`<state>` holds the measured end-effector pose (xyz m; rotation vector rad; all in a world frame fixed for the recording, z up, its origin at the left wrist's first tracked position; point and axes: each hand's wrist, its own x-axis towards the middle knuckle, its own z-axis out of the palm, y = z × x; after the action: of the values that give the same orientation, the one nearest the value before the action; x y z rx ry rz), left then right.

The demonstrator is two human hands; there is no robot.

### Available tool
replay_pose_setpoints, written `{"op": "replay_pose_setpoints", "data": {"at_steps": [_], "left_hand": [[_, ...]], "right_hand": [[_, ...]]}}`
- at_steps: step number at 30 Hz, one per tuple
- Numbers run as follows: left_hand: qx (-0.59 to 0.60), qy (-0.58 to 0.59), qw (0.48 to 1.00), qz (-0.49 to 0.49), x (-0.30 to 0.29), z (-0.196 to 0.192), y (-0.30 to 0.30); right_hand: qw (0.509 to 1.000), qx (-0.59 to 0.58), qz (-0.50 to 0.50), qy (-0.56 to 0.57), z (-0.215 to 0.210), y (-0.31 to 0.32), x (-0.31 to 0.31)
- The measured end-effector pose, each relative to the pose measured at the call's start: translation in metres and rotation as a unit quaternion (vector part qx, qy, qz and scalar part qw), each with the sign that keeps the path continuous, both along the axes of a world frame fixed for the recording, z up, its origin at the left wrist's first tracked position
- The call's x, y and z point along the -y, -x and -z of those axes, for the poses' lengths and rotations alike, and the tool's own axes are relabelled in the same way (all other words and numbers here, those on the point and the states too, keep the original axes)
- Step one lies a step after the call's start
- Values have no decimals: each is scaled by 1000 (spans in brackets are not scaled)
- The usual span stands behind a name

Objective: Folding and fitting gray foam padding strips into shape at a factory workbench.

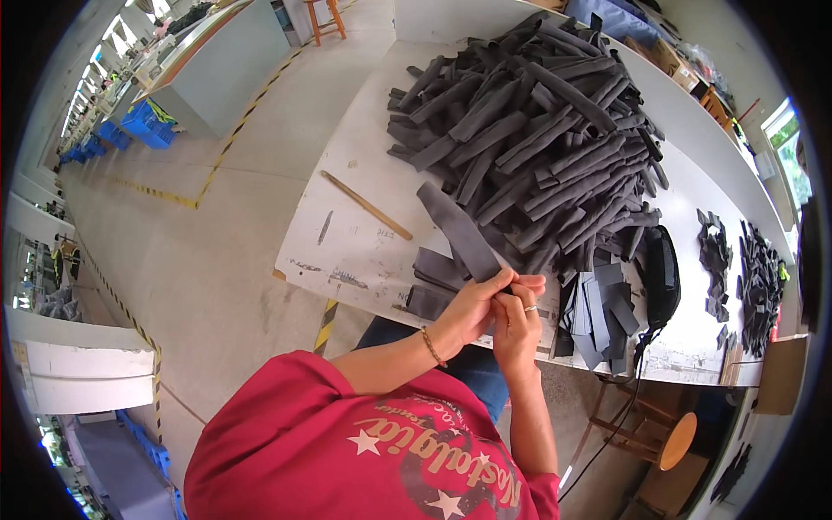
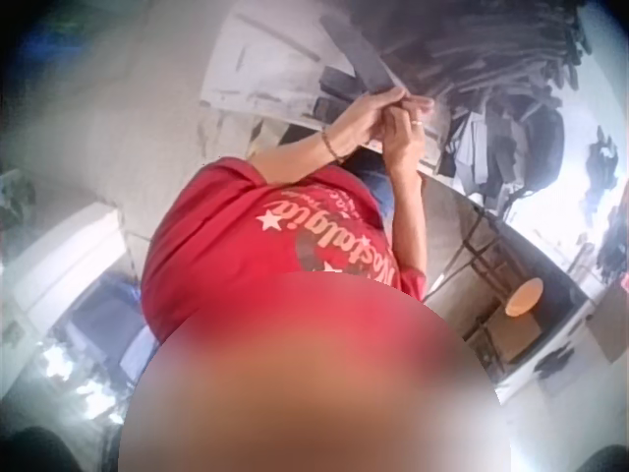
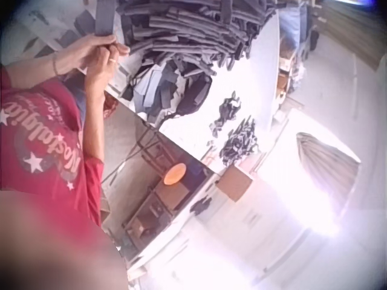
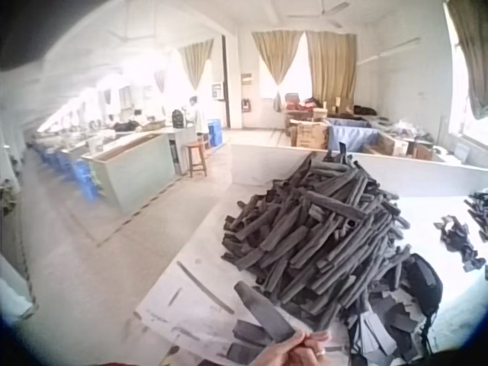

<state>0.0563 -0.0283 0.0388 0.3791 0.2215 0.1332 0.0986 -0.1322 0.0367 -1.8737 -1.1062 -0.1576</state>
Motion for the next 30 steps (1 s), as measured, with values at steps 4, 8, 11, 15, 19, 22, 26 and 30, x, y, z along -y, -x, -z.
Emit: {"op": "replay_pose_setpoints", "data": {"at_steps": [4,8,11,15,19,22,26,30], "left_hand": [[-14,-57,998,-12,-12,8,-1],[-5,-54,999,-5,-18,7,4],[-14,-53,994,-99,-37,-17,-1],[22,-102,986,-133,-35,-22,-5],[32,-95,986,-135,-20,-26,-5],[33,-76,987,-137,-13,-25,0],[20,-62,992,-107,-6,-18,3],[28,-58,993,-96,-10,-18,4]], "right_hand": [[998,-49,36,-14,-6,6,-3],[992,-124,14,29,-4,3,13],[995,-87,-7,39,-3,-4,25],[999,-51,-13,3,-13,-7,25],[1000,2,-16,-22,-17,-11,22],[999,-6,-25,-19,-16,-10,22],[999,5,-33,-31,-18,-8,17],[999,-5,-41,-23,-21,-9,16]]}}
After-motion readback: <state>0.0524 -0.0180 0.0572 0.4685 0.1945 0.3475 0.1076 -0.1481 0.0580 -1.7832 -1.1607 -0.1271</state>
